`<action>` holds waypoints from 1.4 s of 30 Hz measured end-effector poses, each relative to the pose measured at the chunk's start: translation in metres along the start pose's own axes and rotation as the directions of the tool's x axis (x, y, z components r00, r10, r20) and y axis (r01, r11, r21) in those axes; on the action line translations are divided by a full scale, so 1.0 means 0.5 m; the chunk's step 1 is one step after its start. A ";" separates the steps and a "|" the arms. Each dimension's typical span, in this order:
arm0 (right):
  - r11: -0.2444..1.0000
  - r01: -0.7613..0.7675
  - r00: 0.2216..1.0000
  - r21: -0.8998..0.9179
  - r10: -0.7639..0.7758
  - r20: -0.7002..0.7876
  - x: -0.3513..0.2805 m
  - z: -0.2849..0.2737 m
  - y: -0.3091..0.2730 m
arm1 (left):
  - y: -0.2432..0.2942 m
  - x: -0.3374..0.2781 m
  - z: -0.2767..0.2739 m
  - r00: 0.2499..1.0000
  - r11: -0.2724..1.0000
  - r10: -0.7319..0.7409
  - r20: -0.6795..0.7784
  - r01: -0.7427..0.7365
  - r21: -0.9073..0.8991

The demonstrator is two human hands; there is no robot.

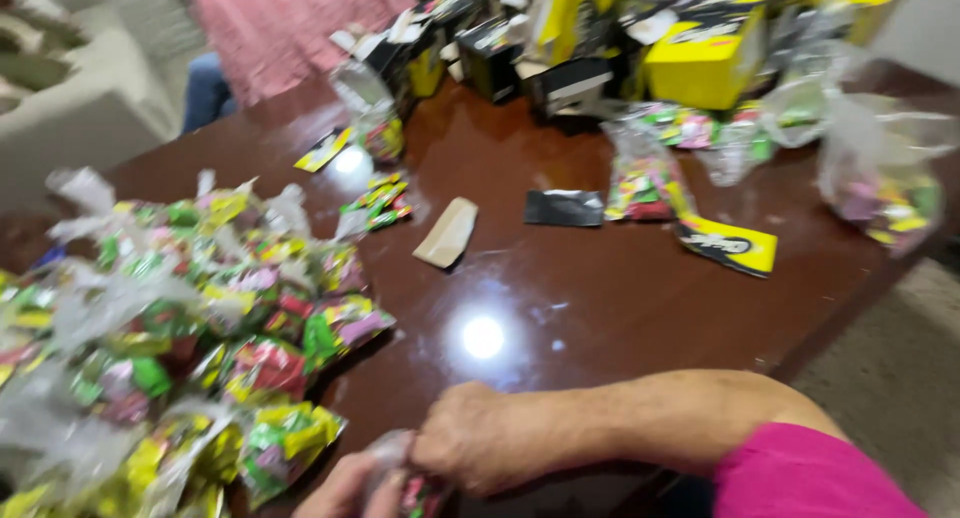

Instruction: Packaging small candy packets into individual plastic bags on a table

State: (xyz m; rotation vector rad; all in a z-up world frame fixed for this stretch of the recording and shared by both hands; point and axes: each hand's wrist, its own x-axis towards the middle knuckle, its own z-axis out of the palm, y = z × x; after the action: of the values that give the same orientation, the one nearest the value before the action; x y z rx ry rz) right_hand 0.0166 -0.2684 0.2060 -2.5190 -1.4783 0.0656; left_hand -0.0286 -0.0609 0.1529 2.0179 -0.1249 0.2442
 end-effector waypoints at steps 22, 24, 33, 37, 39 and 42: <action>0.775 0.192 0.851 0.602 0.174 -0.495 -0.044 -0.051 -0.019 | 0.184 0.001 -0.050 0.981 0.977 0.150 0.126 -0.127 -0.169; 0.798 0.203 0.847 0.567 0.147 -0.511 -0.041 -0.065 -0.031 | 0.179 -0.001 -0.051 0.980 0.975 0.164 0.110 -0.144 -0.171; 0.853 0.143 0.811 0.502 0.189 -0.553 -0.037 -0.037 -0.022 | 0.153 0.001 -0.030 0.991 0.960 0.071 0.117 -0.036 -0.279; 0.955 0.274 0.685 0.110 -0.113 -0.720 -0.013 -0.052 -0.034 | 0.141 0.002 -0.014 0.977 0.949 -0.004 0.215 0.071 -0.306; 0.963 0.270 0.690 0.022 -0.177 -0.701 -0.020 -0.027 -0.019 | 0.113 -0.001 -0.015 0.972 0.966 0.011 0.234 0.050 -0.254; 0.965 0.260 0.742 -0.039 -0.225 -0.631 -0.025 -0.018 -0.009 | 0.134 -0.013 -0.014 0.981 0.993 0.112 0.161 -0.116 0.016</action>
State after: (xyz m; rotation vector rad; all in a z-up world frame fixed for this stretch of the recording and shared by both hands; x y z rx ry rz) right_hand 0.0079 -0.2788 0.2149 -1.9649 -1.4452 -0.7110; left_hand -0.0489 -0.0846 0.2129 2.0564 -0.3408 0.1561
